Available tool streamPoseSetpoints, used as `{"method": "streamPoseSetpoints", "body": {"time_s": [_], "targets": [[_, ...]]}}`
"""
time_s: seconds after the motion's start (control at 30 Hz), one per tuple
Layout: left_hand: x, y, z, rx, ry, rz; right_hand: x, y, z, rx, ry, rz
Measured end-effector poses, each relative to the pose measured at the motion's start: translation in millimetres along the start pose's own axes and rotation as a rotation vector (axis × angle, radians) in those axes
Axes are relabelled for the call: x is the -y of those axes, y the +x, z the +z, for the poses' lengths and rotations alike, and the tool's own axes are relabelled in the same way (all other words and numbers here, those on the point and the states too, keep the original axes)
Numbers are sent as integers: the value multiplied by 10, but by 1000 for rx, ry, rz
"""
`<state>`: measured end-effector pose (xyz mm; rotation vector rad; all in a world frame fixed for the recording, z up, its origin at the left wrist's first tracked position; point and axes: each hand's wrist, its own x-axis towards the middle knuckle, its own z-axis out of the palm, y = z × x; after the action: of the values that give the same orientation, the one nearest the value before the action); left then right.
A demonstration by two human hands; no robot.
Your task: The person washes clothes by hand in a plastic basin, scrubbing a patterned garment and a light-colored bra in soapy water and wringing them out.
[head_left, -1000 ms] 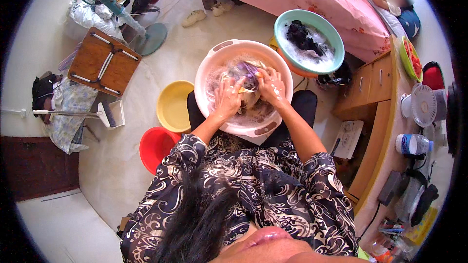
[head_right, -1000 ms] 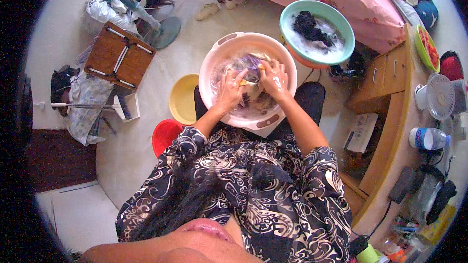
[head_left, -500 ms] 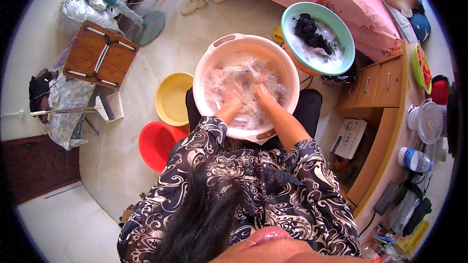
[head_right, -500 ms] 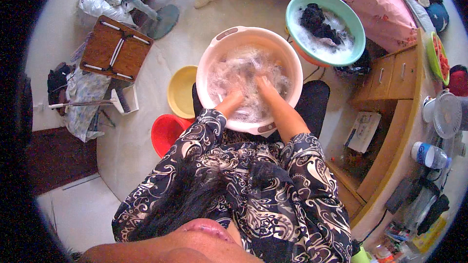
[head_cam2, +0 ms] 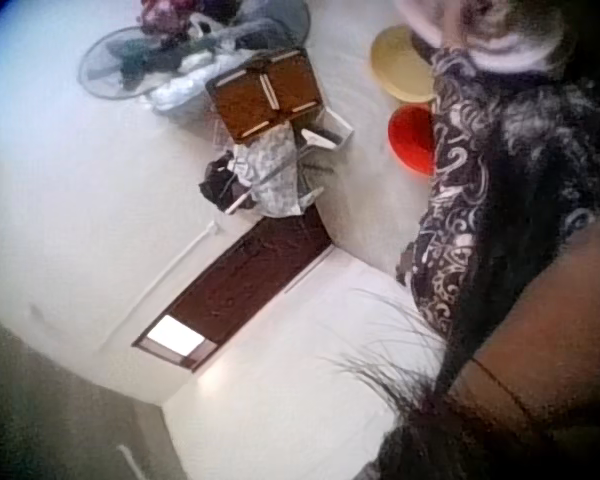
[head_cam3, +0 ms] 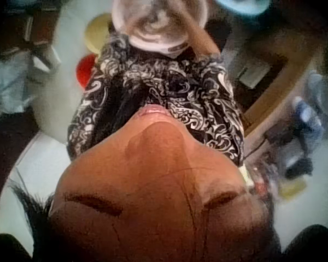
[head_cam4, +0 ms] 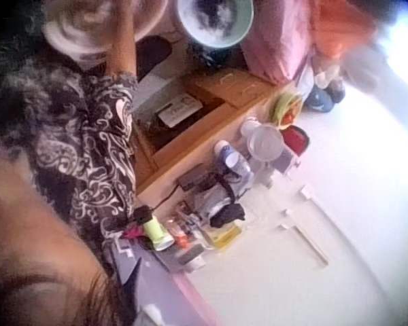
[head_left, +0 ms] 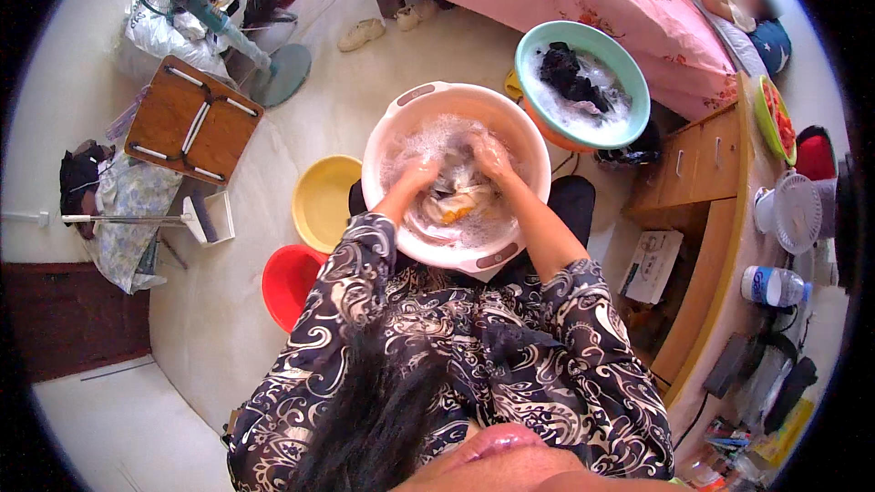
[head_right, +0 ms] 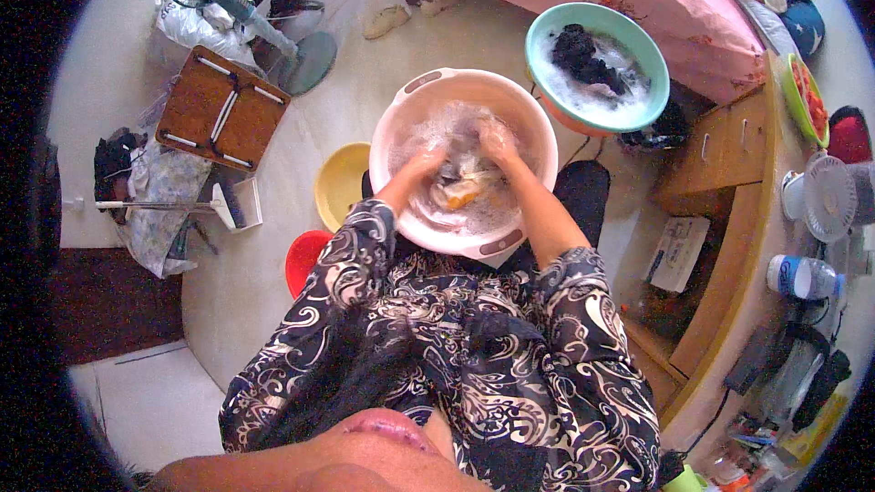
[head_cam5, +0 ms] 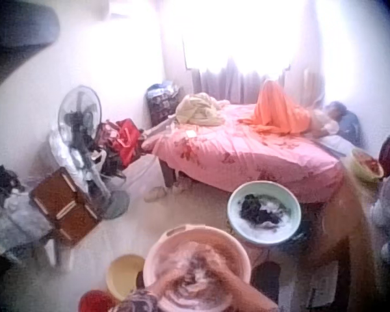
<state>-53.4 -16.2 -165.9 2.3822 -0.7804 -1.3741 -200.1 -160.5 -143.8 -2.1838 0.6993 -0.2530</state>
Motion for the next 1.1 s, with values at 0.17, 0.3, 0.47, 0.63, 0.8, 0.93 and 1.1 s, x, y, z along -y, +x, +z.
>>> {"method": "streamPoseSetpoints", "body": {"time_s": [0.17,0.3,0.47,0.63,0.8,0.93,1.1], "targets": [[79,-529,-500,-238,-365,466,523,-340,-454,-120,222,98],[61,-937,-567,-281,-370,572,893,-611,-916,-61,403,139],[-53,-1559,-271,-498,75,559,1022,-823,-1027,-199,281,-12],[-258,-1607,350,-508,424,474,705,-934,-432,-170,-368,-22],[-336,-1400,533,-314,367,362,663,-924,-57,5,-395,129],[-124,-949,589,-84,403,229,512,-896,18,173,-354,-13],[48,-840,717,47,472,206,94,-853,299,356,-383,-28]]}}
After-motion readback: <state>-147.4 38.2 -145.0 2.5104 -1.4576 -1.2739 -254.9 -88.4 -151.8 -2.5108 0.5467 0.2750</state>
